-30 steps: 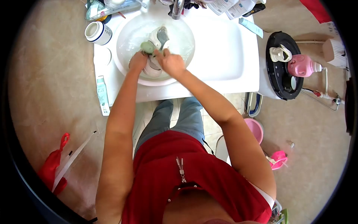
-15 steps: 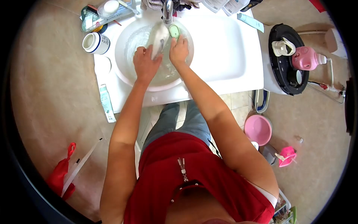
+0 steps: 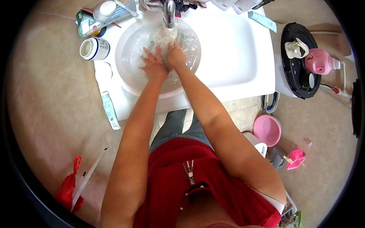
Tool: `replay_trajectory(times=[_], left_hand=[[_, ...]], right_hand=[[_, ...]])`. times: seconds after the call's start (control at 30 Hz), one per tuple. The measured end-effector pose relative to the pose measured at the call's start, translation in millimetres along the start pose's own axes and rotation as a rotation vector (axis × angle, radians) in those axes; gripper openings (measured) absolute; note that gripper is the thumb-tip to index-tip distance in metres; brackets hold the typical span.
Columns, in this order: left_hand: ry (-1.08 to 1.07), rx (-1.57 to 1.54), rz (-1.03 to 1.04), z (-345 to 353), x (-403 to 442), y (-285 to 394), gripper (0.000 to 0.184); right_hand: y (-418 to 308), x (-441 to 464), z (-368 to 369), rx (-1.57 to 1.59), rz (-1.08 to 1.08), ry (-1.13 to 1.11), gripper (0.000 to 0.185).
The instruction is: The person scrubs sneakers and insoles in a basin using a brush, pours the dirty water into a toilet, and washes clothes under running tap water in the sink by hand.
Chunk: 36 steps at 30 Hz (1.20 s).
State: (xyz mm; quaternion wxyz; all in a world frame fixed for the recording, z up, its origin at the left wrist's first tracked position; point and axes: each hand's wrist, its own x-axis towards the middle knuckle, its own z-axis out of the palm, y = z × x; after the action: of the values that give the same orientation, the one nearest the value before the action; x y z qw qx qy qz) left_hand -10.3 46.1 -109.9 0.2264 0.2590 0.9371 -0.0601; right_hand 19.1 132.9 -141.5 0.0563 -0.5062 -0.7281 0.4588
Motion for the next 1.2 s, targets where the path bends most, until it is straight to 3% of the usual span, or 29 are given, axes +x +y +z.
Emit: replay_trajectory(times=[0.07,0.27,0.37,0.47,0.57,0.67,0.77,0.87,0.9,1.0,1.2], left_hand=[[-0.061,0.022,-0.004,-1,2,1,0.101],[-0.029,-0.069,0.003,-25,-6,1,0.109],[0.05,-0.243,0.159,-42,-13,-26,0.105],[0.236,-0.155,0.448,-71,-25,-56,0.103],[0.278,-0.174,0.641,-109,-43,-74,0.098],[0.309,-0.257,0.736,-134,-56,-79,0.094],[0.366,-0.313,0.771,-140,-57,-85,0.093],[0.283,-0.225,0.851,-136,-62,-84,0.092],[0.263,-0.205,0.867,-132,-60,-84,0.092],[0.252,-0.144,0.902,-113,-40,-78,0.093],[0.221,0.056,0.713,-68,2,-69,0.104]], right_hand=[[7,3,5,0.0,-0.144,0.148,0.048],[2,11,-23,-0.271,-0.053,-0.131,0.044],[-22,-14,-57,-0.275,-0.148,-0.128,0.055],[-25,-22,-84,-0.338,-0.692,0.148,0.075],[-48,-31,-122,-0.47,-1.037,-0.036,0.093],[-63,-34,-139,-0.615,-1.161,-0.184,0.097],[-81,-27,-151,-0.7,-1.234,-0.134,0.099],[-91,-26,-159,-0.819,-1.26,-0.193,0.099],[-81,-21,-152,-0.737,-1.359,-0.201,0.099],[-60,-13,-135,-0.843,-1.199,-0.383,0.1],[-20,8,-97,-0.81,-1.104,-0.207,0.093]])
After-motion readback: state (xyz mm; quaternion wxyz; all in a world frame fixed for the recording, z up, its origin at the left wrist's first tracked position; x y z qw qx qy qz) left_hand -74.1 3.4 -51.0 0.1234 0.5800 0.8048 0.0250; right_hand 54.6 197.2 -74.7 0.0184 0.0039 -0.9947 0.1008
